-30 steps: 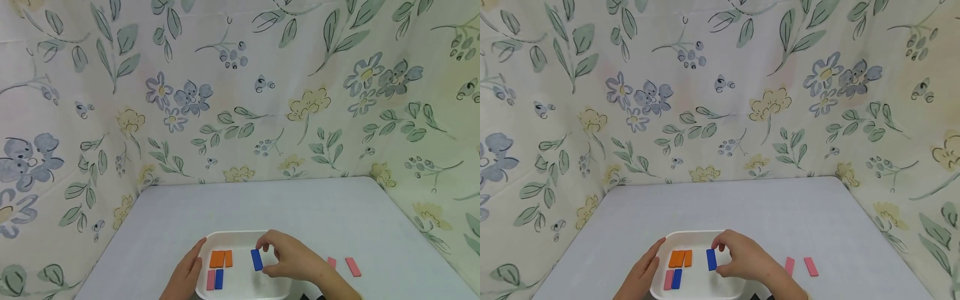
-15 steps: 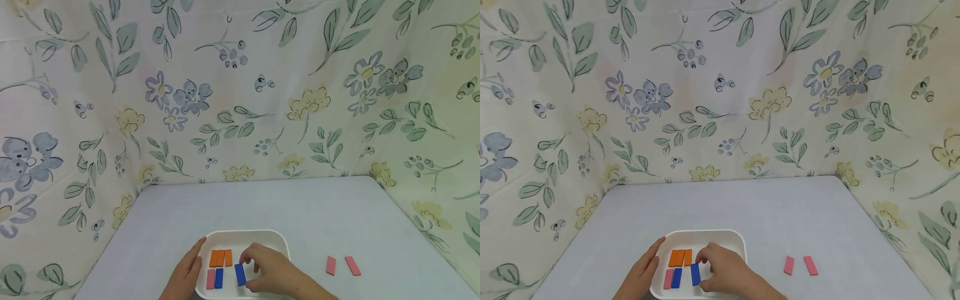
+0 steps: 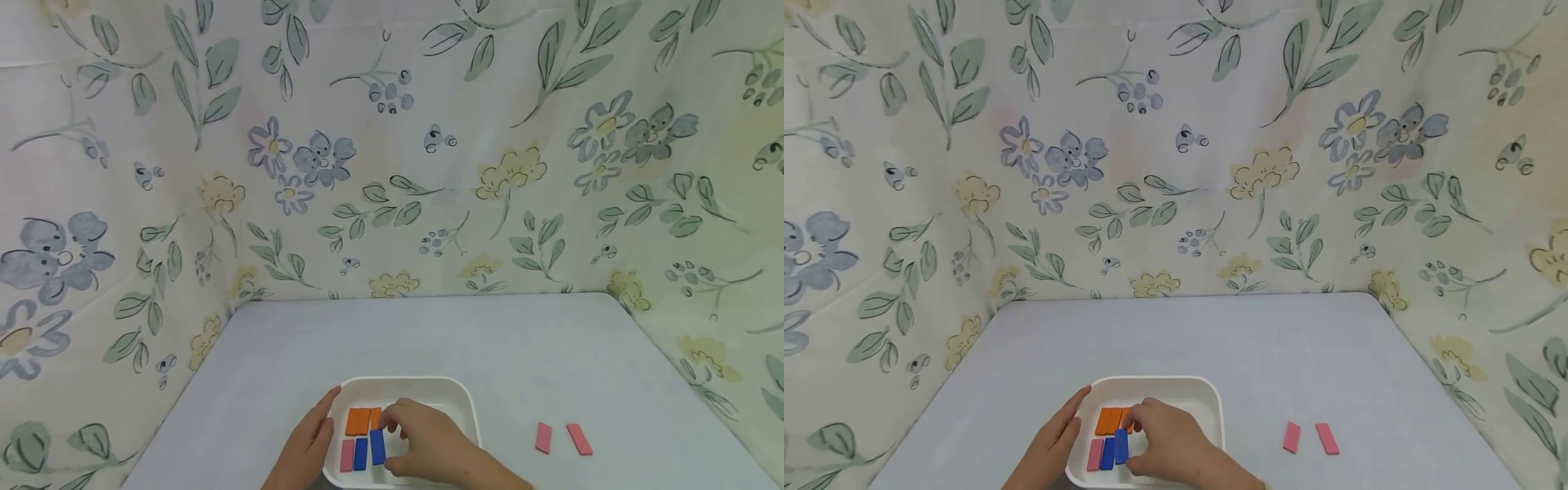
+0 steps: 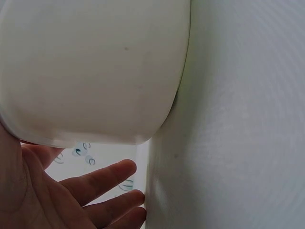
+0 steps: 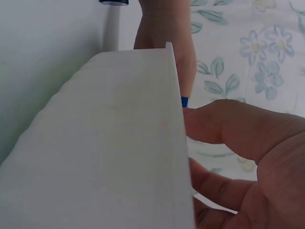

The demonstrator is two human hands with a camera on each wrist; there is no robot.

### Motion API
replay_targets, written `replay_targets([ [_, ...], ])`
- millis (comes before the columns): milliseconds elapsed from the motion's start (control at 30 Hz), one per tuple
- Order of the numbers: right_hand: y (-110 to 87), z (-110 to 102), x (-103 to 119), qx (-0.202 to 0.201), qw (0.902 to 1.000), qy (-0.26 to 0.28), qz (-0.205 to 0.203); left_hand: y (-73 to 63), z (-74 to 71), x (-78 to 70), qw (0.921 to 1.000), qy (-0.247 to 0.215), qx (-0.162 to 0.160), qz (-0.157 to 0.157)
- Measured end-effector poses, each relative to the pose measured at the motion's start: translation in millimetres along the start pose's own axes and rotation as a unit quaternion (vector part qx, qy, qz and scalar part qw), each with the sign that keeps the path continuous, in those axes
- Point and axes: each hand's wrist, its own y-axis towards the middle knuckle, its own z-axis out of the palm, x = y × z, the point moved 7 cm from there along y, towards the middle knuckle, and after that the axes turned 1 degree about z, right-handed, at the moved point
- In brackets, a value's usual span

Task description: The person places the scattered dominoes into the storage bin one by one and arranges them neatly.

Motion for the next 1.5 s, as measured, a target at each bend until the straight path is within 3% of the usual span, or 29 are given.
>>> replay_targets([
  [200,6.2,10,-3,-0.016,0.9995,-0.007,0.027,-1.2,-1.4,-0.1,0.9999,-0.001,0.003,0.013],
  [533,14.8,27,-12,-0.028,0.9961,-0.052,0.066,-0.6,-9.3,-2.7,0.9976,0.019,-0.019,0.063],
  [833,17.2,41,-16,-0.004,0.9934,-0.078,0.084,-1.4,-6.7,-0.6,0.9982,0.019,-0.011,0.056],
  [1133,22.3,39,-10,-0.017,0.9876,-0.145,0.058,2.5,-6.9,2.0,0.9996,0.018,-0.011,0.021],
  [1500,22.6,39,-9,-0.017,0.987,-0.154,0.042,1.6,-7.0,-0.6,0.9992,0.009,-0.013,0.037],
])
